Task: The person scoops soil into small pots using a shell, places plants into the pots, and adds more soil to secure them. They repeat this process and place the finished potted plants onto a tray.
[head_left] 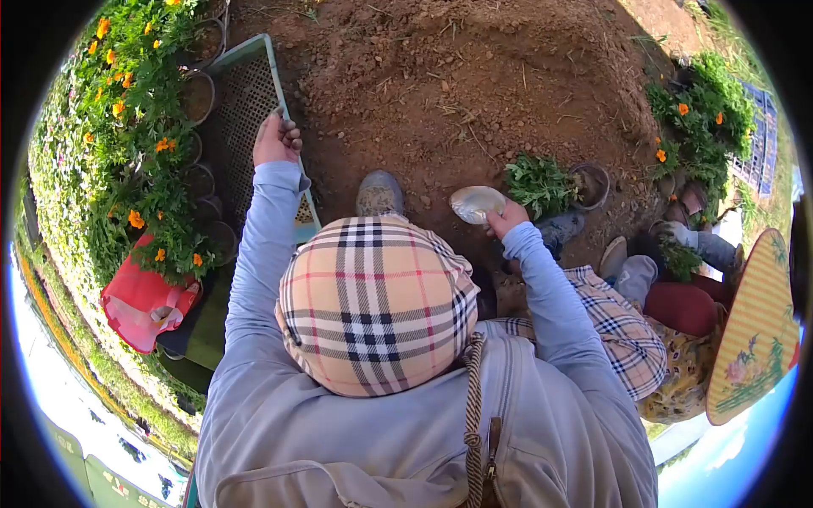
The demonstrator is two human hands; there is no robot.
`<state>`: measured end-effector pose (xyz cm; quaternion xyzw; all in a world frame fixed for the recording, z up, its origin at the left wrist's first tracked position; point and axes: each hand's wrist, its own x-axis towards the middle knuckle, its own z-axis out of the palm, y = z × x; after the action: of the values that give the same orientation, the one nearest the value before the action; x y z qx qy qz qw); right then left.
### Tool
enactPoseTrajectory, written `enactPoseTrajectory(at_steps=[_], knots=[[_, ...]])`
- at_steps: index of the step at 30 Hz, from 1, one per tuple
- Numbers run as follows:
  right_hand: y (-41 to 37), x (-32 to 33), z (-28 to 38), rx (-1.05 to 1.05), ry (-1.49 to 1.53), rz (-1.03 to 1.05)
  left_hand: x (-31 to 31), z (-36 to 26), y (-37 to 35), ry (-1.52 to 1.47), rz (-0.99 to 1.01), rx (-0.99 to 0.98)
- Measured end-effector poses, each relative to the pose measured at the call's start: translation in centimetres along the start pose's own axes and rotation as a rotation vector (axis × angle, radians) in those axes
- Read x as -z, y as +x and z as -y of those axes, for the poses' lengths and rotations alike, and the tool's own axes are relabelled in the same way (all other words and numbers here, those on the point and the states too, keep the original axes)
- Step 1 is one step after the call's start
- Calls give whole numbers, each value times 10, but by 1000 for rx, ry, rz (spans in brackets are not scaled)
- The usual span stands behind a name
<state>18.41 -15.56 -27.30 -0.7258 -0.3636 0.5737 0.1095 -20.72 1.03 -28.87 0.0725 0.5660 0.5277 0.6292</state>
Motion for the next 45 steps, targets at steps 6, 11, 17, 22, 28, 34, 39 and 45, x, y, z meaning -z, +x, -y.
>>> enactPoseTrajectory(at_steps=[6, 11, 17, 22, 28, 34, 39, 45], knots=[[-11, 49, -13, -96, 214, -24, -48, 88, -65, 211, 96, 328], [15, 163, 3, 120, 337, -902, -63, 112, -83, 333, 166, 445], [54, 197, -81, -459, -201, -800, -62, 121, -84, 368, 221, 510], [48, 174, -70, 20, 426, -658, -56, 128, -83, 412, 166, 564], [53, 60, 57, 196, 1160, -52, -62, 135, -65, 342, 494, 379], [104, -29, 71, -10, 777, -14, -80, 104, -61, 206, 580, 337], [81, -12, 92, -76, 970, -64, -73, 131, -21, 590, 626, -38], [79, 3, 63, -94, 1025, -21, -97, 112, 5, 1245, 661, -299]])
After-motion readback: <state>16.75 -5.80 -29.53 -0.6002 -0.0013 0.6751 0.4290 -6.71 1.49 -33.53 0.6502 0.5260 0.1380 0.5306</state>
